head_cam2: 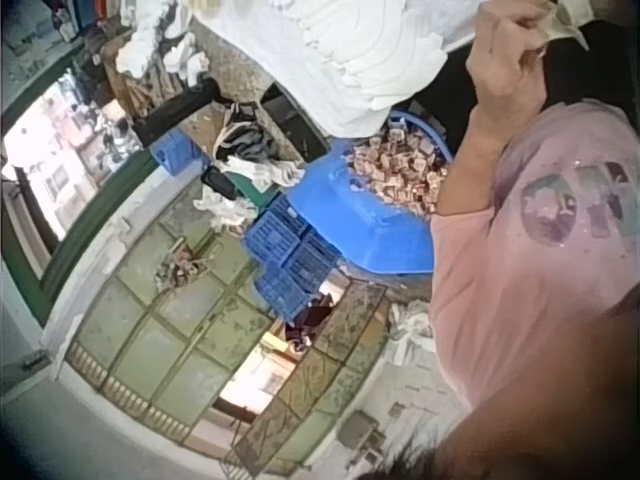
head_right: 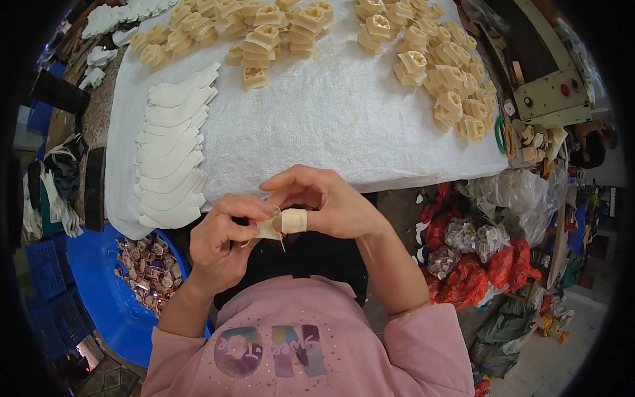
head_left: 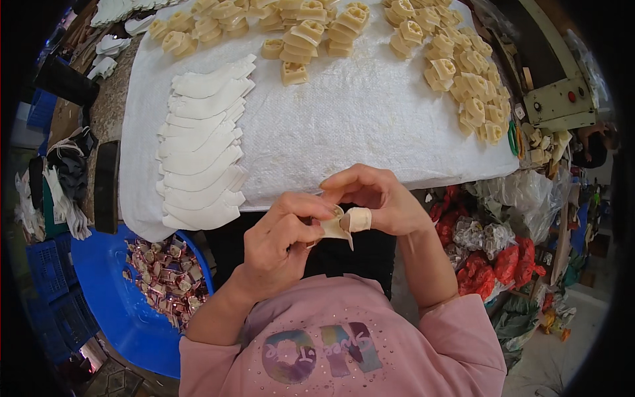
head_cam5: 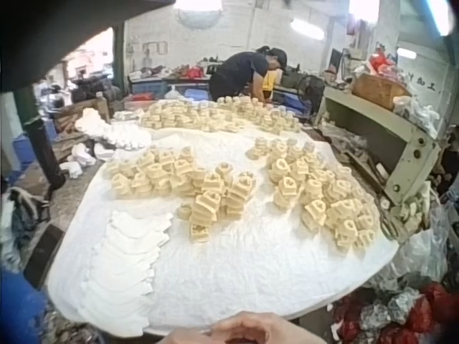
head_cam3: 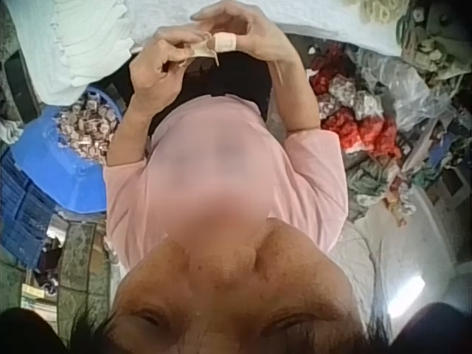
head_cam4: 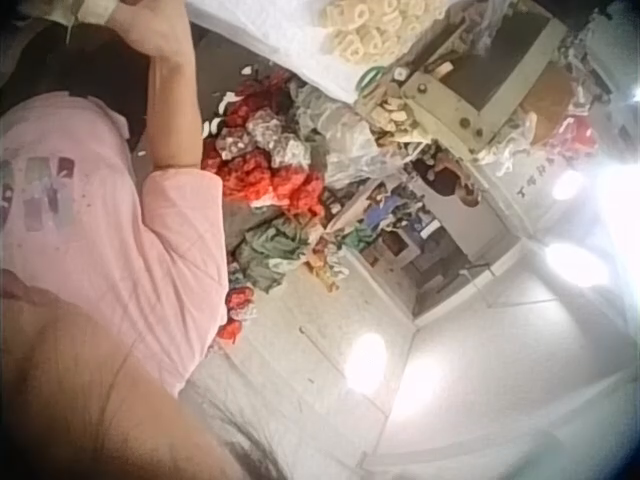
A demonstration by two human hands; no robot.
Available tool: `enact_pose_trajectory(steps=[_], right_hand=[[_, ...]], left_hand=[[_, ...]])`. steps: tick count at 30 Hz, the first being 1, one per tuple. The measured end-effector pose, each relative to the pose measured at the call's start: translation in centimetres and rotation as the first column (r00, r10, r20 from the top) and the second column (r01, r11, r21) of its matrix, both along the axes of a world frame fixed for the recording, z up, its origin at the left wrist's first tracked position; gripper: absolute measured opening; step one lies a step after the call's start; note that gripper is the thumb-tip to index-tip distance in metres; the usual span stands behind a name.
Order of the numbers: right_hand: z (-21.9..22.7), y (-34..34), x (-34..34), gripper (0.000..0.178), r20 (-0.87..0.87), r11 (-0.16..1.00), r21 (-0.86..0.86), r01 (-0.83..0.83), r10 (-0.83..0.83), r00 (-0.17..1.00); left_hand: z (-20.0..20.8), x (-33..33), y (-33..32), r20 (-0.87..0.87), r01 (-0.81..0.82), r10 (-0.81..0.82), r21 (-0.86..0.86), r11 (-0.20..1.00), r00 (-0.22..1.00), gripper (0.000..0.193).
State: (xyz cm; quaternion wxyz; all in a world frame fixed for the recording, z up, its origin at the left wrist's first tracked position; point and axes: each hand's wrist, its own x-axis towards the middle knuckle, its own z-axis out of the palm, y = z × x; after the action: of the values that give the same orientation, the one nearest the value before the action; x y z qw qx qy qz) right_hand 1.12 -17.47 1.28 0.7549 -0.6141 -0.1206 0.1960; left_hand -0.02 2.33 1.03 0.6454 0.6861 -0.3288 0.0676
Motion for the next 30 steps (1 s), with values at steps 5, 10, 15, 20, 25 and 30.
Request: enact_pose_trajectory(steps=[5, 10, 15, 20, 25, 30], right_hand=[[-0.3, -0.1, 0.5, 0.042, 0.06, 0.994, 0.004, -0.113, 0.112, 0.992], [-0.3, 1.1, 0.0, 0.036, -0.086, 0.999, -0.049, 0.001, -0.005, 0.996], [-0.9, 2.2, -0.6, 0.034, 0.139, 0.975, -0.081, 0.206, -0.193, 0.971], [-1.2, 2.1, -0.5, 0.022, 0.363, 0.986, -0.06, 0.157, -0.125, 0.923], [-1.1, 2.5, -0.6, 0.013, 0.507, 0.919, -0.217, 0.33, -0.183, 0.843], [-0.7, 1.8, -0.3, 0.011, 0.292, 0.989, -0.024, 0.146, -0.133, 0.947]], left_hand=[[-0.3, 0.1, -0.2, 0.118, -0.011, -0.005, 0.134, 0.991, 0.993, 0.02], [-0.8, -0.3, 0.1, 0.027, -0.069, 0.066, 0.141, 0.988, 0.997, 0.017], [-0.2, -0.6, -0.6, -0.438, -0.232, 0.129, -0.191, 0.954, 0.89, 0.008], [0.0, -0.6, -1.1, -0.619, -0.247, 0.014, -0.294, 0.923, 0.786, 0.01], [-0.4, -0.4, -1.1, -0.551, -0.17, -0.002, -0.261, 0.95, 0.834, 0.013], [0.5, -0.4, -1.0, -0.607, -0.137, -0.039, -0.241, 0.961, 0.793, 0.01]])
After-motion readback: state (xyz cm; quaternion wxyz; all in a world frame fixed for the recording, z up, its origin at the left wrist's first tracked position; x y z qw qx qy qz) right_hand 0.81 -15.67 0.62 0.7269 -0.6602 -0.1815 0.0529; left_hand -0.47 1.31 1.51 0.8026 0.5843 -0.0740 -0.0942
